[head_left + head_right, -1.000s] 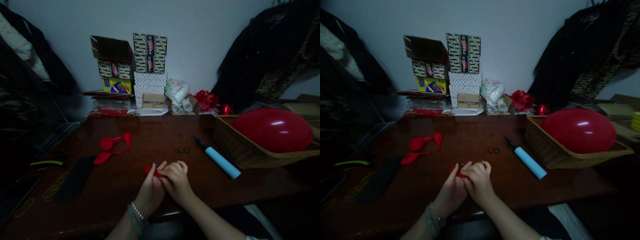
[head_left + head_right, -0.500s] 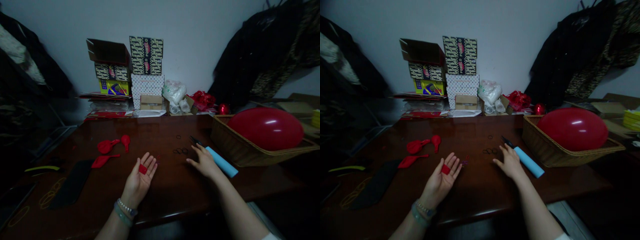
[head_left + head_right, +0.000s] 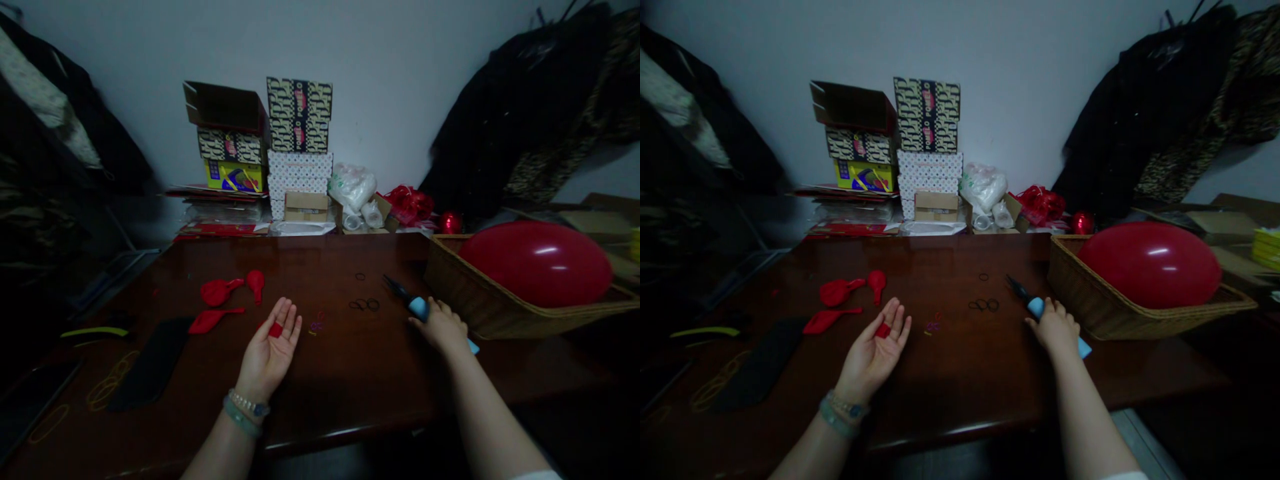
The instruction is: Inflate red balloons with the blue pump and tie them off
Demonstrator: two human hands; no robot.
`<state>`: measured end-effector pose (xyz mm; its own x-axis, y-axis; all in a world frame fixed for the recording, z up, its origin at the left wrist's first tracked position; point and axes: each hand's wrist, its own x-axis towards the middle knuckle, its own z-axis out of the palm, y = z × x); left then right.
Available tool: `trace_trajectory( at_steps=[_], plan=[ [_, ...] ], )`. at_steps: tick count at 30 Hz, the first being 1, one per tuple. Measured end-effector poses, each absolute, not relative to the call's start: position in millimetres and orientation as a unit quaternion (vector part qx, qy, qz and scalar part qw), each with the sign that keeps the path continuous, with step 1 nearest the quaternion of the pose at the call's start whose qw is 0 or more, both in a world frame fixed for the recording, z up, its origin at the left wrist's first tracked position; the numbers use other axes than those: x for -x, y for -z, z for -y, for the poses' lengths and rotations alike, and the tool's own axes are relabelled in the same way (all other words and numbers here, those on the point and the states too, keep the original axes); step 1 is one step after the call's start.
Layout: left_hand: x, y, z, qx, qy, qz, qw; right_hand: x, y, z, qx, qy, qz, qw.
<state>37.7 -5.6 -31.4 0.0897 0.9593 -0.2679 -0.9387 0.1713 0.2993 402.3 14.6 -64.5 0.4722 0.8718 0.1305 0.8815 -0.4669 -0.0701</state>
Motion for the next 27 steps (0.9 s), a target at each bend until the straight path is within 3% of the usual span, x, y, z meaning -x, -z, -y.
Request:
trace_trajectory(
  at_steps=[12,25,27],
  plan=[
    [-29,33,6,-0.046,-0.654,-0.174,0.735,-401,70,-14,0.842,-0.004,0.539,0.034],
    [-22,36,-2,-0.044,-0.681,-0.22,0.697,-321,50,6,0.642,0.027,0.742,0.191],
    [-21,36,-4,-0.049,-0.681,-0.221,0.697,-304,47,13,0.577,0.023,0.775,0.257]
  ],
)
